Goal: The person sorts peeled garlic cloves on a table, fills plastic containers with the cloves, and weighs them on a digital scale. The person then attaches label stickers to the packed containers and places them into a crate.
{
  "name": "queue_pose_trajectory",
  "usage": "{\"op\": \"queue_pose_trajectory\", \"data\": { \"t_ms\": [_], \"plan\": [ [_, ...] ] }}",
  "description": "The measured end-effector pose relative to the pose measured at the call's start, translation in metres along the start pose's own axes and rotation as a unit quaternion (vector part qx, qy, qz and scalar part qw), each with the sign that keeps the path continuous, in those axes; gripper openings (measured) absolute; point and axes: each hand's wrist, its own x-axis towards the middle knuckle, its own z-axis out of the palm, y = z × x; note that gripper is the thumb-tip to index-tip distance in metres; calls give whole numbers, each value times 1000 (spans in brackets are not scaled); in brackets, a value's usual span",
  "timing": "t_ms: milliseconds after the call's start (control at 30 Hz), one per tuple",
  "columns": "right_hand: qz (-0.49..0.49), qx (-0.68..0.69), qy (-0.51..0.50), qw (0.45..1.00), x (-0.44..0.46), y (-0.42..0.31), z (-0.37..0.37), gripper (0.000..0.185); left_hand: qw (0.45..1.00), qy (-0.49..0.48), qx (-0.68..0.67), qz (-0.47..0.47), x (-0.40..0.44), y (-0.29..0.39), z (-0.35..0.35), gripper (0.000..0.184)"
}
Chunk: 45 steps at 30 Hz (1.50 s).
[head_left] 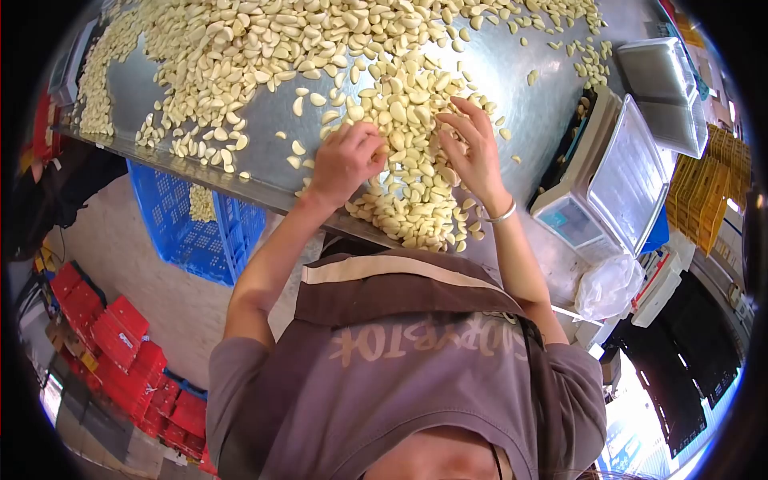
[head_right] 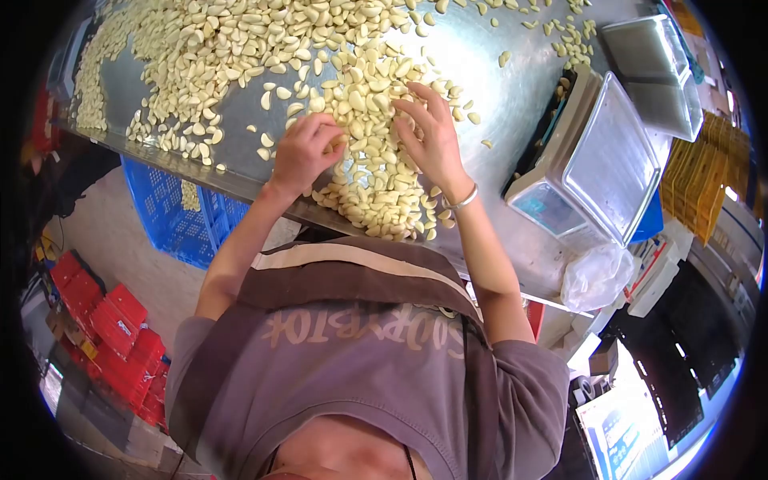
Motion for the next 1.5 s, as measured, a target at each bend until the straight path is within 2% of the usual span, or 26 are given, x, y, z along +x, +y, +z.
{"op": "queue_pose_trajectory", "data": {
  "t_ms": [67,100,167,200,300,367,400,500,533,633,733,833,933,967,1033,1067,1100,1133,1233,1333,1367,1400,1433,1500],
  "plan": [
    [-5,-14,1,1000,-2,-2,1,24,982,23,-167,-83,-1,0,-9,12],
    [-2,-12,1,1000,-5,-4,2,24,954,45,-265,-132,-5,-3,-11,13],
    [3,-8,2,1000,-6,-6,3,23,861,88,-448,-224,-11,-19,-16,16],
    [2,-5,-4,1000,-6,-8,3,22,857,93,-463,-207,-10,-29,-20,22],
    [-7,3,-11,1000,-7,-15,6,20,839,86,-474,-254,-9,-33,-23,21],
    [-23,3,-5,1000,-8,-19,9,18,942,38,-289,-168,1,-20,-23,15],
    [-25,2,-2,1000,-9,-20,10,18,974,13,-191,-122,4,-13,-20,12],
    [-26,-7,-1,1000,-12,-26,14,17,997,-29,-24,-60,11,0,-2,13],
    [-24,-14,-4,1000,-14,-28,15,16,1000,-17,15,-12,14,-1,4,12],
    [-28,-18,4,999,-18,-32,20,17,996,-62,63,-8,18,-8,16,14],
    [-24,-30,10,999,-20,-33,25,18,994,-81,63,-29,17,-7,14,15],
    [-41,-71,18,996,-15,-30,35,21,991,-58,110,46,13,-10,13,9],
    [-54,-127,4,990,-9,-33,45,26,998,-32,-42,19,8,-6,-1,12],
    [-50,-138,-4,989,-8,-35,46,25,991,-20,-127,-37,9,-7,-6,13],
    [-41,-160,-19,986,-6,-39,47,24,945,5,-292,-146,8,-12,-17,15],
    [-42,-160,-16,986,-6,-39,49,24,876,20,-433,-211,6,-16,-23,13],
    [-44,-159,-13,986,-5,-38,51,23,781,36,-562,-270,2,-20,-29,12],
    [-46,-158,-9,986,-5,-37,53,22,665,50,-673,-321,0,-22,-33,12],
    [-43,-38,24,998,-5,-26,54,20,727,-46,-590,-349,-14,-20,-28,15],
    [0,60,33,998,-8,-24,41,18,772,-143,-497,-370,-36,-17,-18,19],
    [46,106,26,993,-11,-27,35,18,877,-130,-349,-304,-43,-11,-12,20],
    [91,151,18,984,-15,-31,27,17,949,-111,-189,-227,-48,1,-2,22],
    [135,195,11,971,-18,-33,21,17,986,-88,-22,-140,-49,13,4,24],
    [141,212,28,967,-31,-22,20,18,980,-106,42,-163,-47,26,7,27]
  ]
}}
